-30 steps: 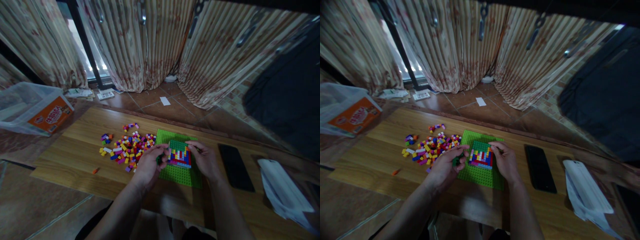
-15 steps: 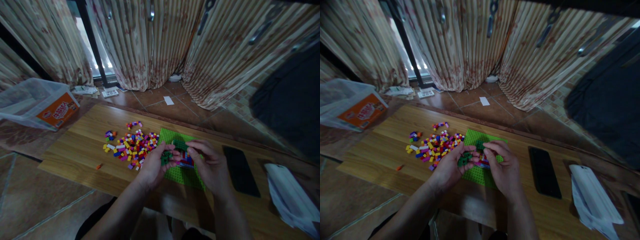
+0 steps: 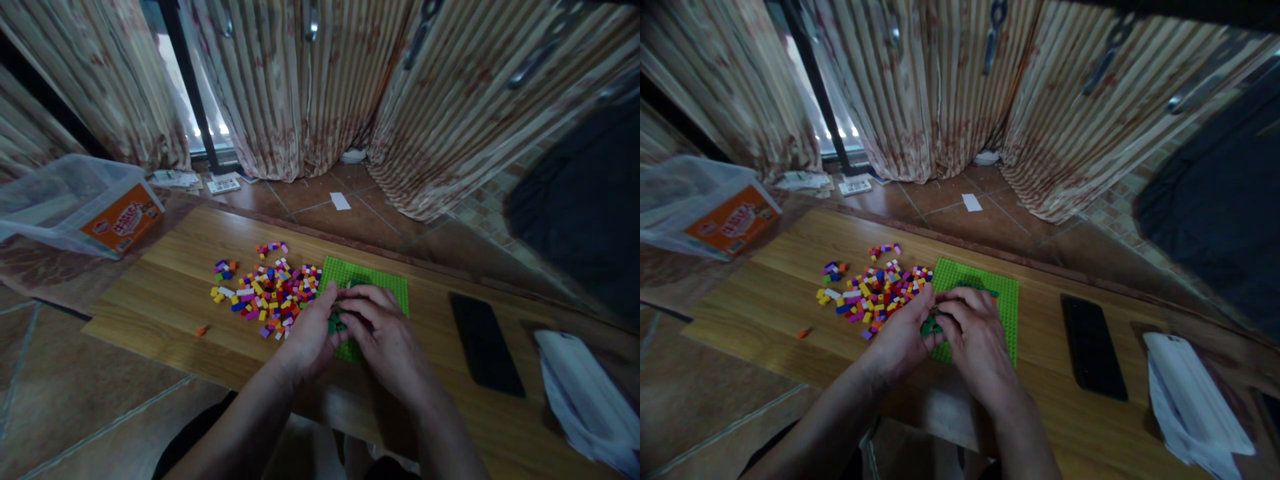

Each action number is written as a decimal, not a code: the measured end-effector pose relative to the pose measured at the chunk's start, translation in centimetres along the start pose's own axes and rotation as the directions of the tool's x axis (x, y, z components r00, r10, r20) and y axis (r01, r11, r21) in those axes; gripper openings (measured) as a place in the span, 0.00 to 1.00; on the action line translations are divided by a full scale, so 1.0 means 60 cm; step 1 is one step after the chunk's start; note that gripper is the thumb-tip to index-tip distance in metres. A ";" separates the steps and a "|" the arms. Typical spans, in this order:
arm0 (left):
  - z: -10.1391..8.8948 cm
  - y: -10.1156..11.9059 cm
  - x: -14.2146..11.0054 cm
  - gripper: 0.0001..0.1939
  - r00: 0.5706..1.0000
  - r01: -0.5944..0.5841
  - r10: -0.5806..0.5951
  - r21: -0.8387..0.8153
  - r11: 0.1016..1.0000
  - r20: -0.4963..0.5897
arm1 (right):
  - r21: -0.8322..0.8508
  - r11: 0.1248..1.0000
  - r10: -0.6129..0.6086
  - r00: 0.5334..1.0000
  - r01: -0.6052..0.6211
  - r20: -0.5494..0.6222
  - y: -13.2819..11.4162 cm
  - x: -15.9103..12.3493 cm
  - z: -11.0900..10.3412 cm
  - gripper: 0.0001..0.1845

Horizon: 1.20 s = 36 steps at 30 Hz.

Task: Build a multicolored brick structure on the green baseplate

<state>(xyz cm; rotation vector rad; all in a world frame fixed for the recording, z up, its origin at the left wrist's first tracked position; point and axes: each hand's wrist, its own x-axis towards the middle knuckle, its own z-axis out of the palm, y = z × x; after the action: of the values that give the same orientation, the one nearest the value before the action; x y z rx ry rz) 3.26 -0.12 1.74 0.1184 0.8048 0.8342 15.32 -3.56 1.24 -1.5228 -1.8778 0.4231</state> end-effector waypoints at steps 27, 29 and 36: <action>-0.020 0.009 0.009 0.10 0.985 -0.163 0.169 0.122 0.979 -0.040 | 0.015 0.957 0.278 0.898 -0.290 -0.340 0.099 -0.016 -0.040 0.08; -0.020 0.010 0.010 0.10 0.985 -0.157 0.164 0.124 0.980 -0.048 | 0.045 0.953 0.296 0.890 -0.299 -0.347 0.100 -0.014 -0.035 0.08; -0.017 0.013 0.009 0.11 0.986 -0.143 0.152 0.131 0.981 -0.063 | 0.153 0.938 0.346 0.868 -0.311 -0.355 0.115 -0.012 -0.016 0.08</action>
<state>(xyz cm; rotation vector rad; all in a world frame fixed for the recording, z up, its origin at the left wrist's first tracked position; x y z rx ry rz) 2.31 0.57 1.01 0.2632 0.9257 0.9320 21.08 -2.57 -2.61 -1.7273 -1.2882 0.3311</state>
